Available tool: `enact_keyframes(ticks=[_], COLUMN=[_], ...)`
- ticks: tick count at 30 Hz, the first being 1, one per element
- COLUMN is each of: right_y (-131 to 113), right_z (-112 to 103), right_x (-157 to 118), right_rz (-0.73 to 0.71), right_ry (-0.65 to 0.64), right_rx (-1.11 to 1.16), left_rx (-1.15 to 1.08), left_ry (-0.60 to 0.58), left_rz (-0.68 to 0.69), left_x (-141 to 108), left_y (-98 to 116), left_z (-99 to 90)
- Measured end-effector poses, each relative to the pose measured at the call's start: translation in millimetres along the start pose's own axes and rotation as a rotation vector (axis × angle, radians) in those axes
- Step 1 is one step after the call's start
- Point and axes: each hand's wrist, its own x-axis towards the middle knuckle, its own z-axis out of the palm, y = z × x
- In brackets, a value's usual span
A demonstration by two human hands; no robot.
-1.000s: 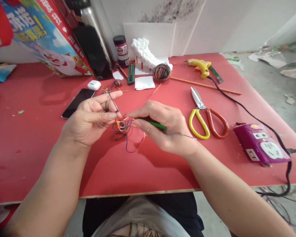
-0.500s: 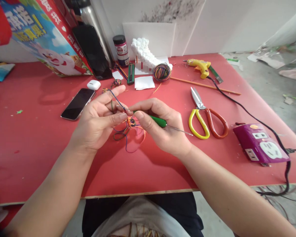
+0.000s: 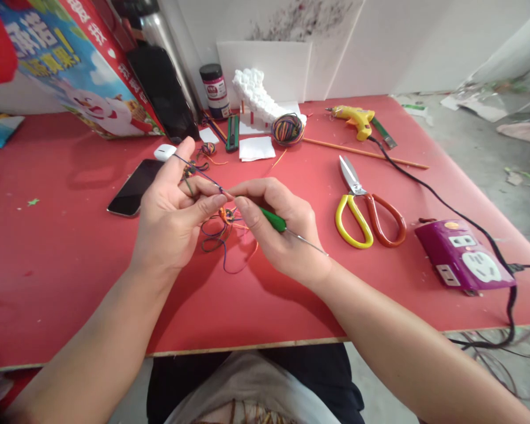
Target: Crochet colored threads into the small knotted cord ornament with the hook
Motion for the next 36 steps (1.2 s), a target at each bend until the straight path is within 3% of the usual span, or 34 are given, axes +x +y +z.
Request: enact_keyframes(ticks=[8, 15, 26, 36], right_y=[2.8, 3.6, -3.3, -9.4], right_z=[16.4, 1.2, -24.1, -30.0], right_x=[-14.5, -3.9, 13.1, 17.1], right_rz=[-0.165, -0.302, -0.211, -0.031], right_ry=[0.089, -0.101, -0.18, -0.226], right_rx=[-0.207, -0.166, -0.127, 0.045], left_rx=[-0.098, -0.144, -0.087, -0.166], left_ry=[-0.004, -0.037, -0.07, -0.139], left_rz=[-0.074, -0.099, -0.102, -0.238], left_x=[-3.2, 1.4, 8.3, 11.7], left_y=[-3.9, 5.8, 13.9, 16.6], left_z=[9.6, 0.9, -11.8, -16.9])
